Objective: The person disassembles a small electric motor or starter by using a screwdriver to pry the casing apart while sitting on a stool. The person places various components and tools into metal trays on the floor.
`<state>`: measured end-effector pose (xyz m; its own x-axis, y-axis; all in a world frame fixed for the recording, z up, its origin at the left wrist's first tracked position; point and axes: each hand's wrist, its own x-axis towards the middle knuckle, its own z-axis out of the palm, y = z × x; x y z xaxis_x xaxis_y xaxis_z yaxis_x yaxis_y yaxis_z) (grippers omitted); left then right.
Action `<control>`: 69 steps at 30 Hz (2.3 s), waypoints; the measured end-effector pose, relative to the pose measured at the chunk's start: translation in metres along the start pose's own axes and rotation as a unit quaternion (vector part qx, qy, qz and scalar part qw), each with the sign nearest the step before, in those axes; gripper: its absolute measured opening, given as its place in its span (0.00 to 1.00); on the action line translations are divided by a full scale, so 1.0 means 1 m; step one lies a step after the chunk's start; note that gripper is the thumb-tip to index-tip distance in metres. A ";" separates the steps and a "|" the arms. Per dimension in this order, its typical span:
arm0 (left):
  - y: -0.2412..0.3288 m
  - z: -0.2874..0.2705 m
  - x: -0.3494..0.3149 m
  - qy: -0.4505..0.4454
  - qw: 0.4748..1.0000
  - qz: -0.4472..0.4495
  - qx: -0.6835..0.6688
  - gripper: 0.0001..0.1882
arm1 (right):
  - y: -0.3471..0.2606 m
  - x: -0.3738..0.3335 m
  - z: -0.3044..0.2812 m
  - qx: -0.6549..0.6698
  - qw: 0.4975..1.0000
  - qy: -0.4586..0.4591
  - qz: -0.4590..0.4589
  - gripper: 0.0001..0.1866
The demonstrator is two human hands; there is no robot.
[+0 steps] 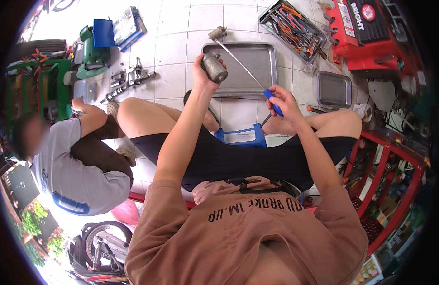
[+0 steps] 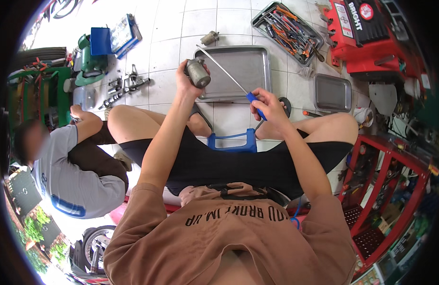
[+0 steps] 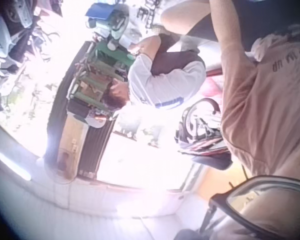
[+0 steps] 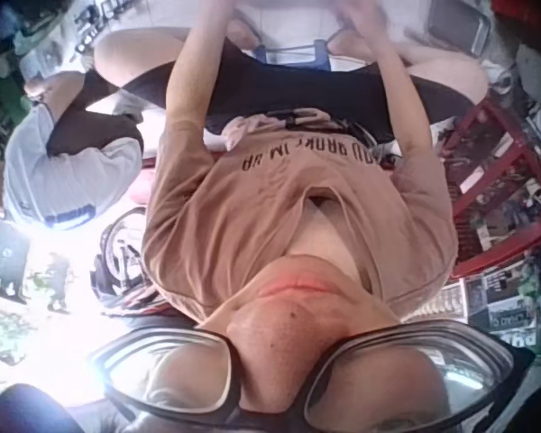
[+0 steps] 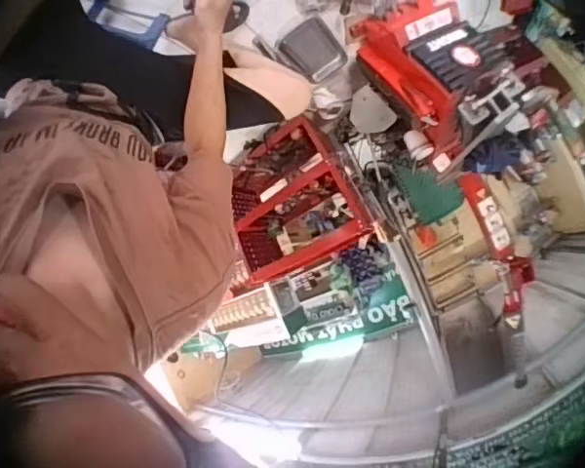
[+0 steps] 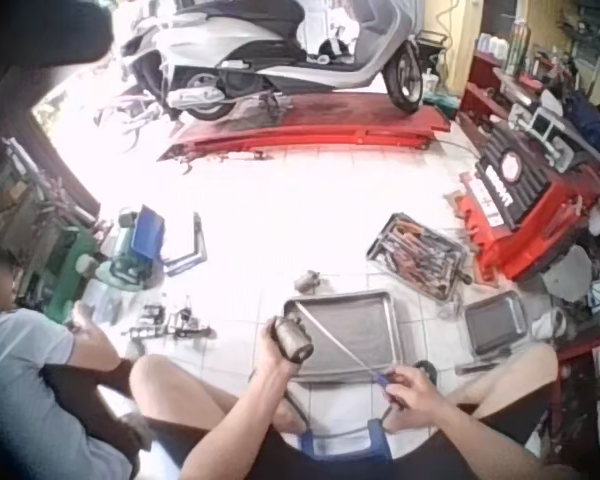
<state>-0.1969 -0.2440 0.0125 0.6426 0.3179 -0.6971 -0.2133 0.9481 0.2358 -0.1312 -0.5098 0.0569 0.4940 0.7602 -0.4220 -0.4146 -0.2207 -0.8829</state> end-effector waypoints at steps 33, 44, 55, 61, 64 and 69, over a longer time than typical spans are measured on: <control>0.010 0.021 0.010 0.109 0.989 0.095 0.007 0.19 | 0.021 0.014 0.000 -0.033 0.998 0.057 -0.002 0.06; 0.015 0.020 0.007 0.067 0.989 0.129 0.001 0.17 | 0.017 0.012 0.001 -0.095 0.991 0.086 -0.038 0.06; 0.013 0.018 0.006 0.056 0.989 0.137 0.023 0.16 | 0.016 0.012 0.001 -0.109 0.991 0.075 -0.035 0.05; 0.012 0.017 0.006 0.058 0.989 0.135 0.021 0.16 | 0.014 0.012 0.002 -0.111 0.991 0.074 -0.033 0.05; 0.011 0.020 0.002 0.064 0.989 0.130 0.030 0.15 | 0.015 0.012 0.002 -0.107 0.991 0.074 -0.034 0.05; 0.011 0.022 -0.001 0.065 0.989 0.124 0.039 0.14 | 0.016 0.012 0.001 -0.108 0.991 0.074 -0.033 0.05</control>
<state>-0.1837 -0.2339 0.0303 0.4761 0.5439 -0.6911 -0.2923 0.8390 0.4590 -0.1328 -0.5036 0.0376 0.6277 0.6832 -0.3730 -0.2124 -0.3107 -0.9265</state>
